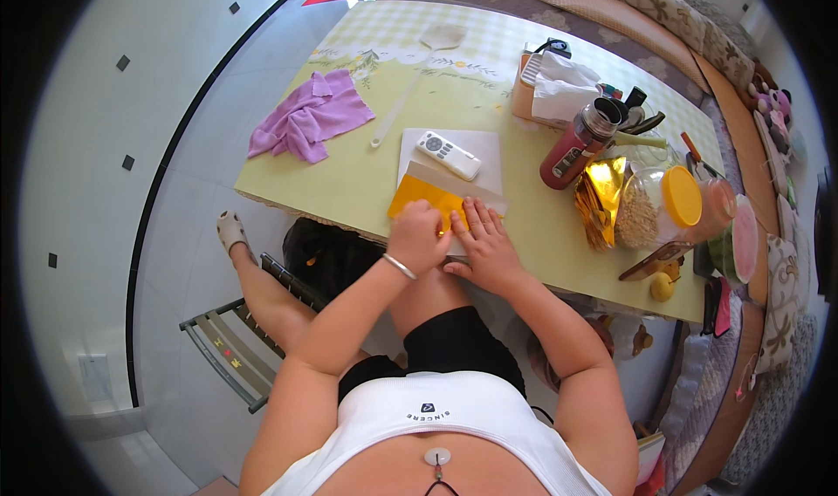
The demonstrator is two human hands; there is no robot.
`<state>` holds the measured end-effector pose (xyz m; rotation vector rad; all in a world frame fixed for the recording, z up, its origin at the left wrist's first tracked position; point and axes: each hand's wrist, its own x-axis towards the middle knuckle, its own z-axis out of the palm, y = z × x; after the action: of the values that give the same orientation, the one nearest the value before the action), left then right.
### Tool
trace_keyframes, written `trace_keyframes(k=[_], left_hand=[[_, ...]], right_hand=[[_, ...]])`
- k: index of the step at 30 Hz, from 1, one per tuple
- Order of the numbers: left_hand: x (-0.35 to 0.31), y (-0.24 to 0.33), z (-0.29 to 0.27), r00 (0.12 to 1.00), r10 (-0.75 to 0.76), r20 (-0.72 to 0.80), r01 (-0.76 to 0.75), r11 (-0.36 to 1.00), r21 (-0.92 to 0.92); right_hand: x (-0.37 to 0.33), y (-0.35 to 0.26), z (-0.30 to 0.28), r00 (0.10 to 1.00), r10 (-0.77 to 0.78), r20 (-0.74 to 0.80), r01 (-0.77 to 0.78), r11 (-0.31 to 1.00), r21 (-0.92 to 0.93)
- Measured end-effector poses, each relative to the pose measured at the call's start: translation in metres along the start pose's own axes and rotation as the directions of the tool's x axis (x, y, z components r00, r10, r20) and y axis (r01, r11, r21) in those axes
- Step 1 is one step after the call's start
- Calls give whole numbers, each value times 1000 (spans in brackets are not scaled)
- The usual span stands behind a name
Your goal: The person sits on the floor and repeatedly folds a small rectangular piece of yellow paper into a triangular shape. They perform the same folding sequence multiple times, unfolding and refolding the paper throughout the clip.
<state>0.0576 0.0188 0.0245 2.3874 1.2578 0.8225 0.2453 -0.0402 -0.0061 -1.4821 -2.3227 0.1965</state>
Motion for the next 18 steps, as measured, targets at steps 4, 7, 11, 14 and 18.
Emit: trace_keyframes(k=[4,7,11,14,18], left_hand=[[-2,-41,-46,953,285,99,-294,951,90],[2,-54,-63,876,460,144,-480,860,172],[8,-56,-61,748,609,263,-663,700,265],[2,-55,-46,746,604,280,-663,713,229],[-8,-42,-30,836,524,163,-537,843,47]], right_hand=[[1,-2,-15,994,-72,88,74,997,-13],[1,6,-22,984,-106,143,104,994,24],[6,23,-35,969,-197,153,166,967,192],[8,43,-42,968,-246,46,231,950,211],[3,32,-26,998,-46,-49,63,883,464]])
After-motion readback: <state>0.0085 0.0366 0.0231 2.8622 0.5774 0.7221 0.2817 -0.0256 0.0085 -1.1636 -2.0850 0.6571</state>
